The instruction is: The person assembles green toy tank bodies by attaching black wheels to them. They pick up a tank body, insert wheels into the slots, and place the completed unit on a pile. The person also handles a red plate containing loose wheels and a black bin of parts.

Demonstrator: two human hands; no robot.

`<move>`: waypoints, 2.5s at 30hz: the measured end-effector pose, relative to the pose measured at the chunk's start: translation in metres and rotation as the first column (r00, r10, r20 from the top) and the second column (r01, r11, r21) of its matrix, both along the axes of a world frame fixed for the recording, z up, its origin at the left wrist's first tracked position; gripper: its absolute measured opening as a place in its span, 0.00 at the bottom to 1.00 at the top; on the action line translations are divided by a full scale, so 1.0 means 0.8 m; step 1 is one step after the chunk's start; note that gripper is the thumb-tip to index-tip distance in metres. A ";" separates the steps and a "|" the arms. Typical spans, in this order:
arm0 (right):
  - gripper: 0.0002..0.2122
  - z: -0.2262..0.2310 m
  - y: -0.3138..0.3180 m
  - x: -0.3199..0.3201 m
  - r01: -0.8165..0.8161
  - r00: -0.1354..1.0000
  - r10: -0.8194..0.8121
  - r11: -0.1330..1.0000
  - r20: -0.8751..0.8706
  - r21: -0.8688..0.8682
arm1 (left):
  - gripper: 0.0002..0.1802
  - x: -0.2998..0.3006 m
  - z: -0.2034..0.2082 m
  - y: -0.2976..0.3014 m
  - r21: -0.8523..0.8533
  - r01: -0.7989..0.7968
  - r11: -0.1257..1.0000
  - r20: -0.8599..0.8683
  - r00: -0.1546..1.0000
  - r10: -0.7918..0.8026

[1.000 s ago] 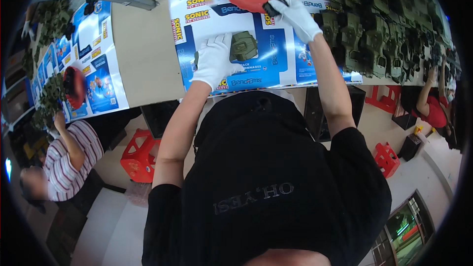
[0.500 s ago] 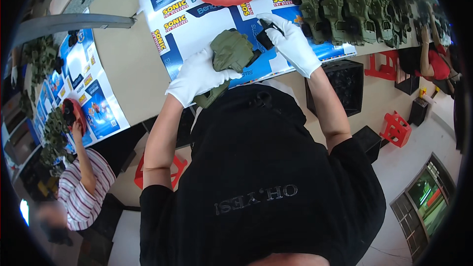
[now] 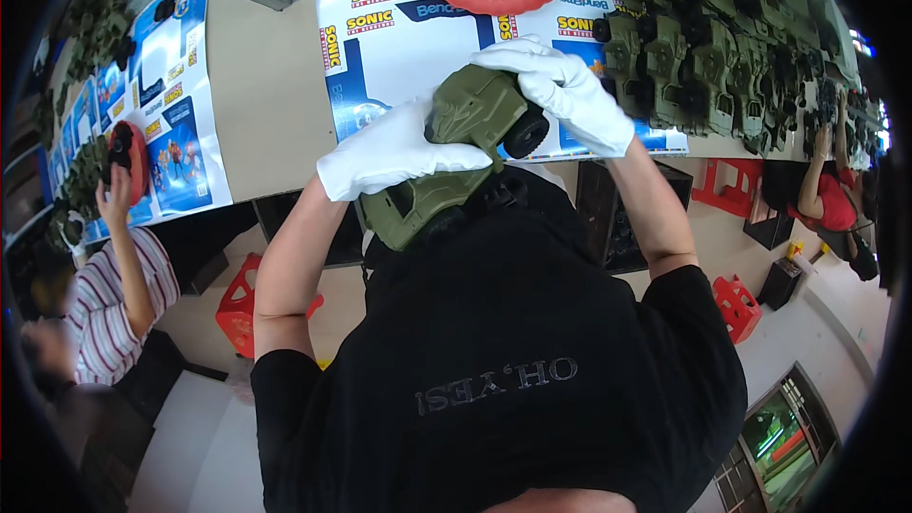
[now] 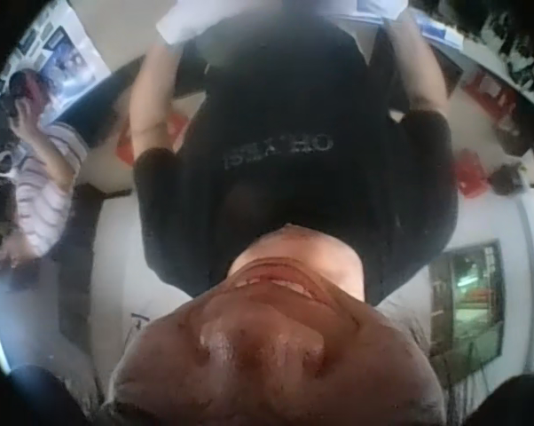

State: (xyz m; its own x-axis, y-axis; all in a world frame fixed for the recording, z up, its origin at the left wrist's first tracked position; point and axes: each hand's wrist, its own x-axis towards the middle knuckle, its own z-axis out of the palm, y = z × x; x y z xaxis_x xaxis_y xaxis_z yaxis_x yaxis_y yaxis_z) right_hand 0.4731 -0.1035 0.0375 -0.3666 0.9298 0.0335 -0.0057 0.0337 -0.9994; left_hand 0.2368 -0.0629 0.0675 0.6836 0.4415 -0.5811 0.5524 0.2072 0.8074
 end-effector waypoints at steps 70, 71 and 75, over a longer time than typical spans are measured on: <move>0.18 -0.030 -0.075 -0.095 0.416 0.893 -0.441 0.884 -0.084 -0.213 | 0.47 -0.004 0.015 -0.075 0.845 0.211 0.492 -0.153 0.976 -0.154; 0.22 -0.021 -0.071 -0.087 0.415 0.882 -0.458 0.865 -0.106 -0.282 | 0.49 0.008 0.026 -0.071 0.765 0.308 0.565 -0.254 0.951 -0.174; 0.28 0.025 -0.069 -0.049 0.459 0.873 -0.482 0.755 0.079 -0.469 | 0.49 0.035 0.020 -0.067 0.861 0.328 0.389 -0.261 0.941 -0.216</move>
State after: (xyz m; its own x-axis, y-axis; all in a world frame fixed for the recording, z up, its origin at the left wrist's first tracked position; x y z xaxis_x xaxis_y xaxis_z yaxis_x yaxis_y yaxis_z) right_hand 0.4341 -0.1590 0.0578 0.1124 0.8931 -0.4356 -0.1553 -0.4172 -0.8954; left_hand 0.2646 -0.1167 0.0836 0.8370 0.5447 -0.0519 0.5198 -0.7619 0.3863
